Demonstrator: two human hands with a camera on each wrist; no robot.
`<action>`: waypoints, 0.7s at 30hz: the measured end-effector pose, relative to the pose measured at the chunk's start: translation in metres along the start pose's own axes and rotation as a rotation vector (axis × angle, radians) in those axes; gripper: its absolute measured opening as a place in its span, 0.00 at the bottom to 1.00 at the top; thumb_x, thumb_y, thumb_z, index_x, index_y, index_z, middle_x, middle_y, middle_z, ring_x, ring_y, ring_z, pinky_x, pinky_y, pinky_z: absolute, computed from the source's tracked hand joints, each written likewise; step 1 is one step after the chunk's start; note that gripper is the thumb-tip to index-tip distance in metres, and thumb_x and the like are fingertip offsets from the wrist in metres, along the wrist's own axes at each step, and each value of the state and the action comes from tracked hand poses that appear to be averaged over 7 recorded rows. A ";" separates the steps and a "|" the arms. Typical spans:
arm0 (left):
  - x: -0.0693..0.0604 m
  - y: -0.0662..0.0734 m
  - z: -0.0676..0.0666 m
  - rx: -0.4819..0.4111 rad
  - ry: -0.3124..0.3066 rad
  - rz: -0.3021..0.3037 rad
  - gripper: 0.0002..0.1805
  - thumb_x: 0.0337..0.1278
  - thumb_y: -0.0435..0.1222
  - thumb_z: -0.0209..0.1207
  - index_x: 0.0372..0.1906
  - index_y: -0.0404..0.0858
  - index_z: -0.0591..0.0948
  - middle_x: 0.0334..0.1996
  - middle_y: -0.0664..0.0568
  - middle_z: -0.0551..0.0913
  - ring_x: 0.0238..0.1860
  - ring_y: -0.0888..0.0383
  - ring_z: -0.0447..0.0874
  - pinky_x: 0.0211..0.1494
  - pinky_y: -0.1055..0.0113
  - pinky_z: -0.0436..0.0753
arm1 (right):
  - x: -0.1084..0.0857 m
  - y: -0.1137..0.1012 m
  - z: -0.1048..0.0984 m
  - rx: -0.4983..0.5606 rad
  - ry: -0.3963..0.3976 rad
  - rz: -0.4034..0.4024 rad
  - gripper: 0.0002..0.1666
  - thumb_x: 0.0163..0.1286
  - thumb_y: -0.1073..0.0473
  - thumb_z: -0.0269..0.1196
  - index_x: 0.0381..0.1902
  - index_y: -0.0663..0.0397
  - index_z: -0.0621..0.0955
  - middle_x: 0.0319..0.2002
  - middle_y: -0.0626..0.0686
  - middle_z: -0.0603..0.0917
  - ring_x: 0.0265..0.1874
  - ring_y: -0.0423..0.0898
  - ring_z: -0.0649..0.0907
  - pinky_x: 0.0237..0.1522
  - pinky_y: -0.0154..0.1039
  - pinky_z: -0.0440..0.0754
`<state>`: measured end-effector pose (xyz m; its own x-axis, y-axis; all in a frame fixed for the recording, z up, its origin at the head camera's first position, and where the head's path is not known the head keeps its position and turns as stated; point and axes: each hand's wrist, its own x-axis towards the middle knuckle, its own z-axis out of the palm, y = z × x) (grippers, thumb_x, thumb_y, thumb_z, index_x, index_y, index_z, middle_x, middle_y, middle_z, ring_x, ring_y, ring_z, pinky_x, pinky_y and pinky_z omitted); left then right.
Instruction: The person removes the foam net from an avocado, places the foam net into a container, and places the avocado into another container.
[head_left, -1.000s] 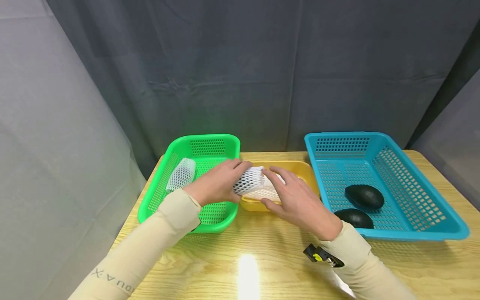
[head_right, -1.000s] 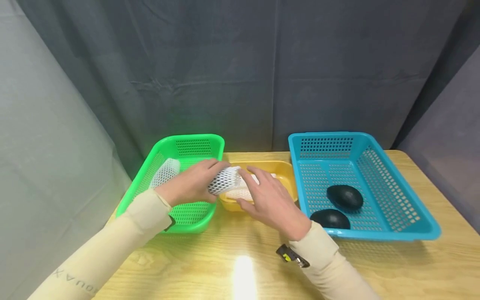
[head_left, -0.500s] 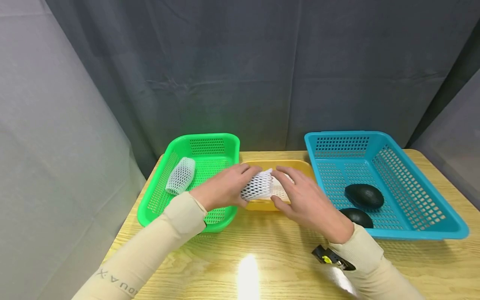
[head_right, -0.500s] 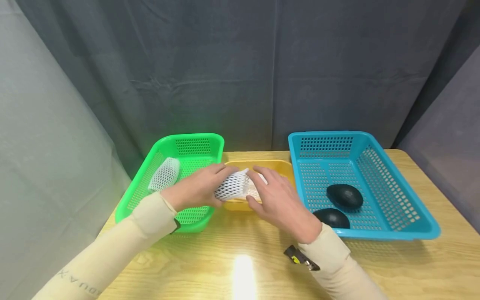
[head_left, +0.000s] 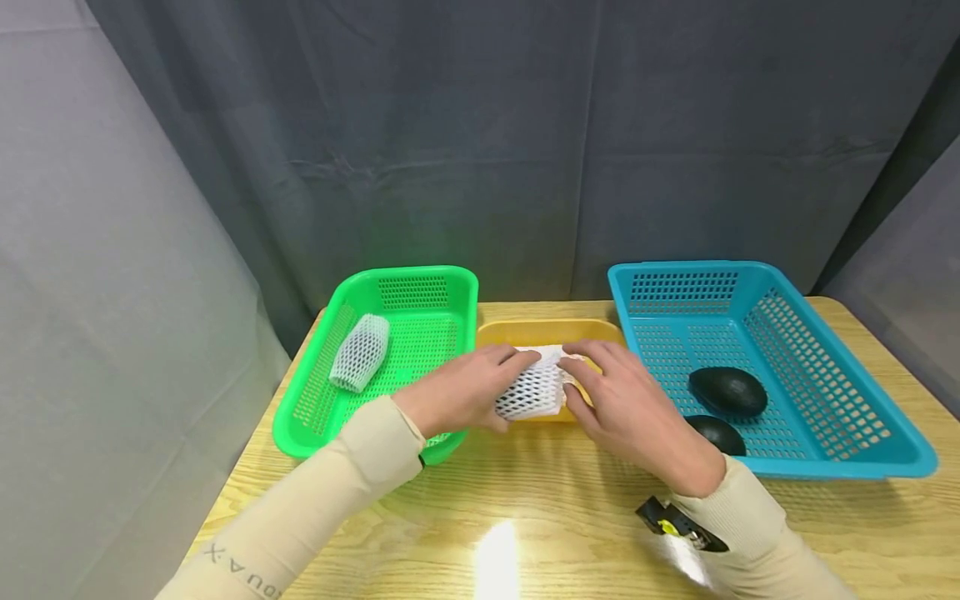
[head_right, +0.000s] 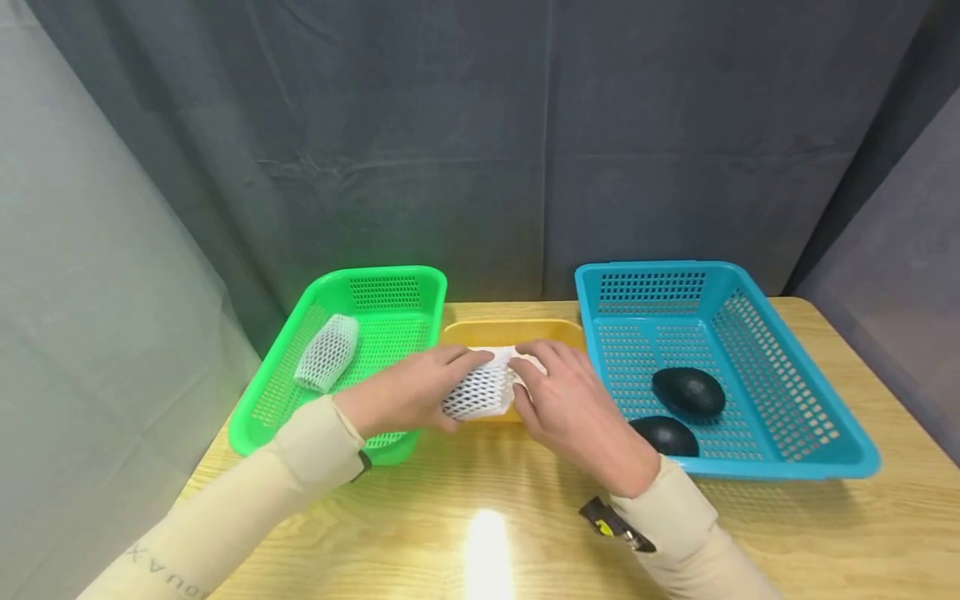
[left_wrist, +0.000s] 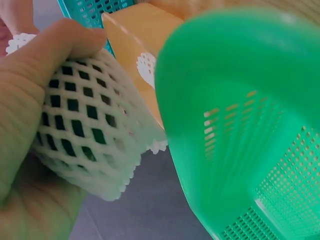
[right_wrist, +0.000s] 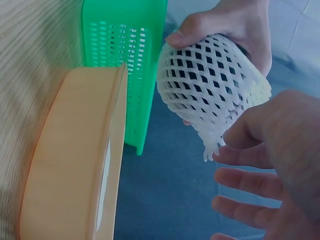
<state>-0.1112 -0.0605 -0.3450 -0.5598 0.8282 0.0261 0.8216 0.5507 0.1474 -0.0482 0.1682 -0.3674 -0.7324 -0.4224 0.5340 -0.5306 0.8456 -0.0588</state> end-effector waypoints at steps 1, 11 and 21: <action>0.000 0.002 0.001 0.001 -0.013 -0.004 0.48 0.49 0.42 0.77 0.75 0.40 0.67 0.63 0.48 0.81 0.61 0.52 0.82 0.65 0.63 0.85 | 0.000 0.000 0.000 0.000 0.009 -0.006 0.15 0.67 0.61 0.66 0.49 0.61 0.86 0.53 0.59 0.86 0.52 0.60 0.84 0.55 0.57 0.84; 0.000 0.012 0.011 0.024 -0.059 0.015 0.47 0.52 0.46 0.75 0.76 0.43 0.66 0.64 0.49 0.80 0.61 0.54 0.82 0.65 0.64 0.84 | -0.006 0.001 -0.002 -0.030 -0.037 0.006 0.11 0.63 0.60 0.66 0.41 0.58 0.89 0.43 0.55 0.89 0.47 0.55 0.83 0.53 0.56 0.81; 0.001 0.018 0.025 -0.011 -0.088 -0.003 0.48 0.52 0.47 0.75 0.77 0.44 0.65 0.65 0.50 0.79 0.61 0.55 0.81 0.64 0.65 0.84 | -0.012 -0.002 -0.004 -0.069 -0.131 -0.002 0.07 0.59 0.60 0.69 0.36 0.55 0.88 0.39 0.52 0.89 0.41 0.52 0.83 0.45 0.50 0.80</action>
<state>-0.0943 -0.0474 -0.3667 -0.5504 0.8327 -0.0614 0.8182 0.5525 0.1587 -0.0367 0.1729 -0.3706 -0.7832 -0.4591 0.4194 -0.5048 0.8632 0.0023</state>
